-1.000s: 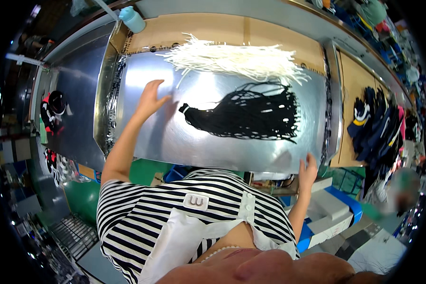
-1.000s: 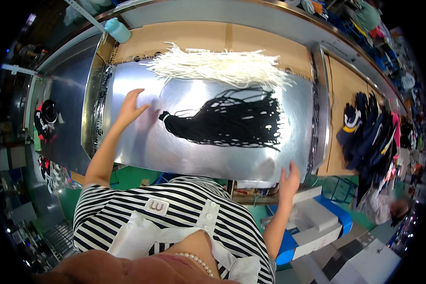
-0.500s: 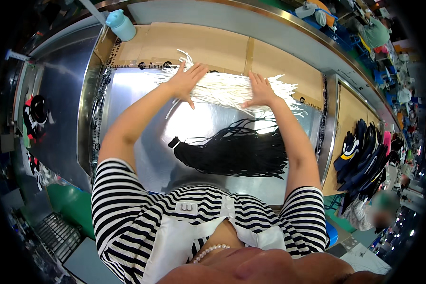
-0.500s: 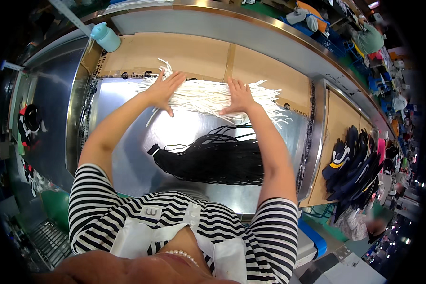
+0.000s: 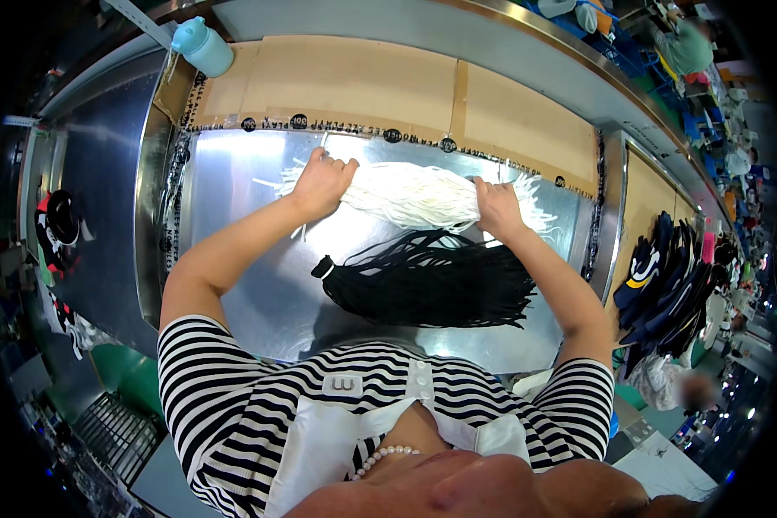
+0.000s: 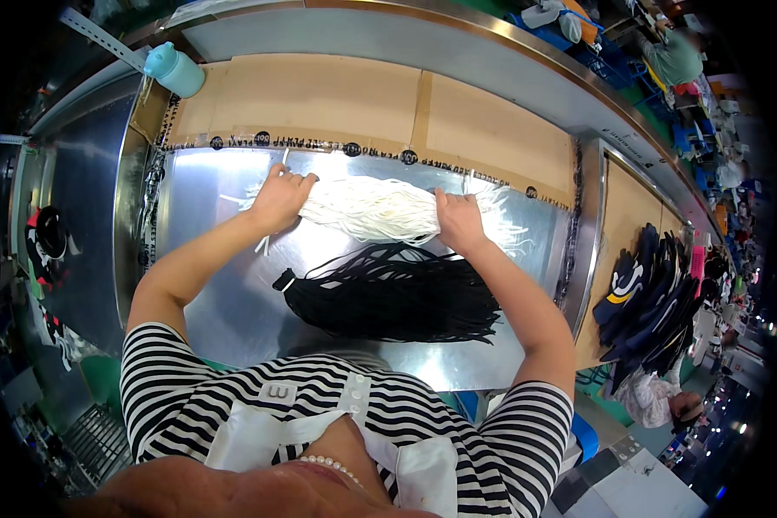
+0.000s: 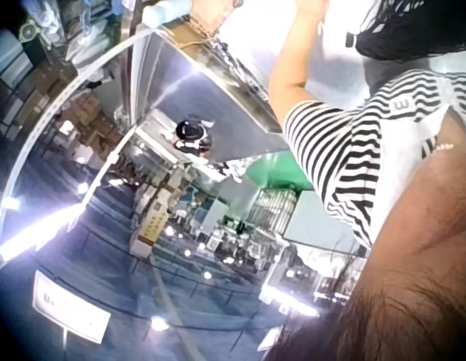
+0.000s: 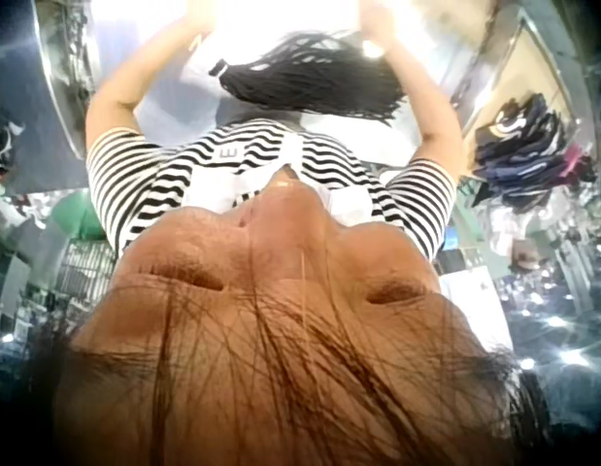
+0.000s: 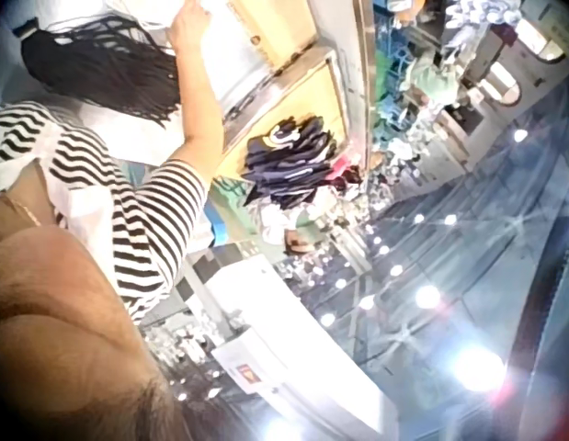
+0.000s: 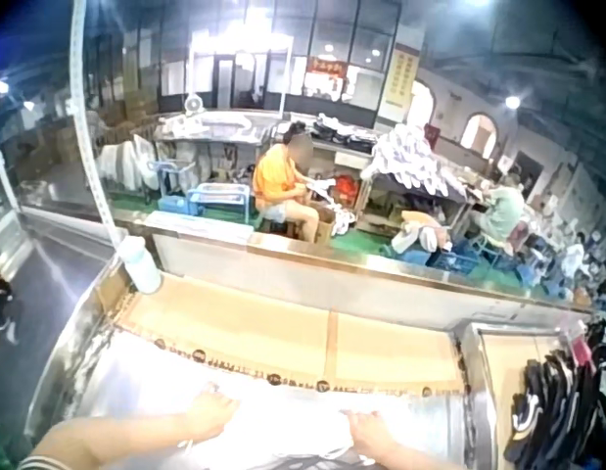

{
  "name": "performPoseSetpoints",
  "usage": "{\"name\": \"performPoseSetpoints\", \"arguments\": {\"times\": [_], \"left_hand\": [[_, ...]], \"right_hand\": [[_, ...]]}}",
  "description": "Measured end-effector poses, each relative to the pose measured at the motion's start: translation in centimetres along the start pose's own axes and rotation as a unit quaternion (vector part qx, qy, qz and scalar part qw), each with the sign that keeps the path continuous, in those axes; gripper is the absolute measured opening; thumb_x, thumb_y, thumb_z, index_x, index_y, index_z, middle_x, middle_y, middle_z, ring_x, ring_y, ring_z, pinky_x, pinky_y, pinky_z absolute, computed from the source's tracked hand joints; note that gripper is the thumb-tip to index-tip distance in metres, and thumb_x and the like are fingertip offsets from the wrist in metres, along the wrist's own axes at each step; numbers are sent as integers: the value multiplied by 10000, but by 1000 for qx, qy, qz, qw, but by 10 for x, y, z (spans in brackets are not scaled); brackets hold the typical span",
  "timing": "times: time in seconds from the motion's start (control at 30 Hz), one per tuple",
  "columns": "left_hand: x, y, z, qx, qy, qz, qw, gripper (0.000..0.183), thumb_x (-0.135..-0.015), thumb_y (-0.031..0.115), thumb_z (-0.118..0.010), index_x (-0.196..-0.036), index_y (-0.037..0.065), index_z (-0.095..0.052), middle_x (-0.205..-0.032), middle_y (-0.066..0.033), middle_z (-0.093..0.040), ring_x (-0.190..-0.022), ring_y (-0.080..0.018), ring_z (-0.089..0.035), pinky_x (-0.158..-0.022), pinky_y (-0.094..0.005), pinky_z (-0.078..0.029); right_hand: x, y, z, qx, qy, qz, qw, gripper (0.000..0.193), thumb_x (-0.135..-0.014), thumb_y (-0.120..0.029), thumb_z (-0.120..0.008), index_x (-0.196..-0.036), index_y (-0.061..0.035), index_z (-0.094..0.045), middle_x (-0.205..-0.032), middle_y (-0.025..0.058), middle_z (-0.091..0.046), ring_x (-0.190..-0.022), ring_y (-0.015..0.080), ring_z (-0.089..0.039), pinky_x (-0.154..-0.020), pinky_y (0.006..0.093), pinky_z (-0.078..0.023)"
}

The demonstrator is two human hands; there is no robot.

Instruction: The person picks up bundles of black and white laces, carries them to a metal table, and lays them out before gathering finished shoe uppers from a bin to stack them on the workspace.

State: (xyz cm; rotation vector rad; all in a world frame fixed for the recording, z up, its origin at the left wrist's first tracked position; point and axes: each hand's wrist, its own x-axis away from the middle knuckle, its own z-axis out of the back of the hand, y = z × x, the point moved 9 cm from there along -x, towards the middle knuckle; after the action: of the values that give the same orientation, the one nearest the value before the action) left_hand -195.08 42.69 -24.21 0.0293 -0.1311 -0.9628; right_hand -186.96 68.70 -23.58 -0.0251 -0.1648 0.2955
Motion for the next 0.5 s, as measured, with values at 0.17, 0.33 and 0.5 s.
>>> {"name": "performPoseSetpoints", "arguments": {"times": [0.17,0.33,0.5], "left_hand": [[-18,-16,19,35,10,14,999,346,-638,35,-635,-971,30,-544,-853,-153,-634,-875,-294,-624,-942,-466,-374],[-59,-62,84,-7,144,20,989,350,-655,26,-640,-989,34,-536,-873,-153,-638,-889,-330,-615,-899,-474,-394],[-131,-121,85,-57,166,39,984,353,-676,5,-631,-1011,49,-527,-911,-139,-649,-921,-317,-618,-888,-481,-399]], "right_hand": [[-9,9,12,-26,21,-9,999,418,-673,-175,-726,-1007,-39,-514,-795,111,-633,-755,325,-632,-745,460,-431],[-47,30,92,-11,166,13,986,372,-712,-153,-697,-1022,-53,-517,-823,120,-627,-766,321,-635,-768,480,-453],[-124,79,91,84,190,0,978,341,-702,-98,-668,-992,-58,-494,-832,117,-627,-801,313,-630,-790,453,-437]]}}
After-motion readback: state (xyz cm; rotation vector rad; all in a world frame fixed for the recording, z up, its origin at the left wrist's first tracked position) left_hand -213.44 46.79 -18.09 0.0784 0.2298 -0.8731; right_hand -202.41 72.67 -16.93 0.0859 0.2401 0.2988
